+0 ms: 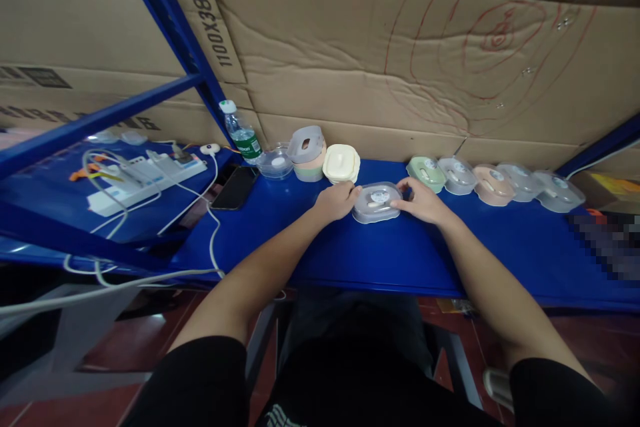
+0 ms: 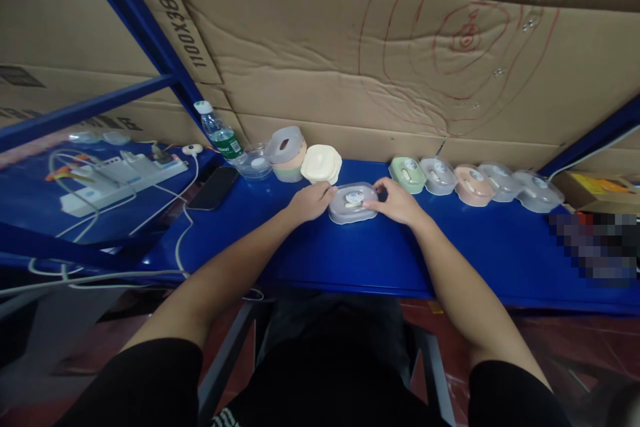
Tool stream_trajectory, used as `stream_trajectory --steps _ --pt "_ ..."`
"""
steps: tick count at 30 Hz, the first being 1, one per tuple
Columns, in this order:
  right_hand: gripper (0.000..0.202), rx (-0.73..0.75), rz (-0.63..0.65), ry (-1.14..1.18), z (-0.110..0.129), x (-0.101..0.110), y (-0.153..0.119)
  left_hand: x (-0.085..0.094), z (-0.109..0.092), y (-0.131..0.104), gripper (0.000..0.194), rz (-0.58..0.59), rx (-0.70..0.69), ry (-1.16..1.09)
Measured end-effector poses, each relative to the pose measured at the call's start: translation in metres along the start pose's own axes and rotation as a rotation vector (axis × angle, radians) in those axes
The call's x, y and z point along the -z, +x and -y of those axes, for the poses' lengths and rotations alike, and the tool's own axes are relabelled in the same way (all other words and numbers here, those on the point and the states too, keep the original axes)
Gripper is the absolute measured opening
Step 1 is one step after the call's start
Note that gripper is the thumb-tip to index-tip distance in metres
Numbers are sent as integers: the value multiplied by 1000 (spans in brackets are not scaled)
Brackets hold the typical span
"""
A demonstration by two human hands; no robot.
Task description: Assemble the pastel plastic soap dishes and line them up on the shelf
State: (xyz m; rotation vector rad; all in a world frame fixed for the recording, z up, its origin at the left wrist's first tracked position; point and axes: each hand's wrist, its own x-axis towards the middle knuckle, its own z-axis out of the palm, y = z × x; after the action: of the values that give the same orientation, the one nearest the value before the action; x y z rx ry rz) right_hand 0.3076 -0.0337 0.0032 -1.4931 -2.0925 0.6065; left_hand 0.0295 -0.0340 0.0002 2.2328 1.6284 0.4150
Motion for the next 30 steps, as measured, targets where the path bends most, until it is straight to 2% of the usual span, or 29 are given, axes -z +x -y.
stream_trajectory --steps 2,4,10,14,18,24,30 --pt "89 121 41 69 -3 4 -2 -2 2 1 51 2 -17 20" --pt "97 170 86 89 -6 5 -3 -3 4 2 53 1 -33 11" --pt "93 49 119 180 -16 1 0 -2 6 1 57 -53 -107 -140" --pt "90 67 132 242 -23 -1 2 -2 6 0 51 -84 -142 -188" --pt "99 99 123 210 -19 0 1 -1 5 -1 52 -52 -112 -153" --pt "100 111 102 143 -12 0 0 3 9 1 50 -1 -132 -154" --pt "102 74 149 126 -11 3 -1 3 12 4 47 18 -150 -203"
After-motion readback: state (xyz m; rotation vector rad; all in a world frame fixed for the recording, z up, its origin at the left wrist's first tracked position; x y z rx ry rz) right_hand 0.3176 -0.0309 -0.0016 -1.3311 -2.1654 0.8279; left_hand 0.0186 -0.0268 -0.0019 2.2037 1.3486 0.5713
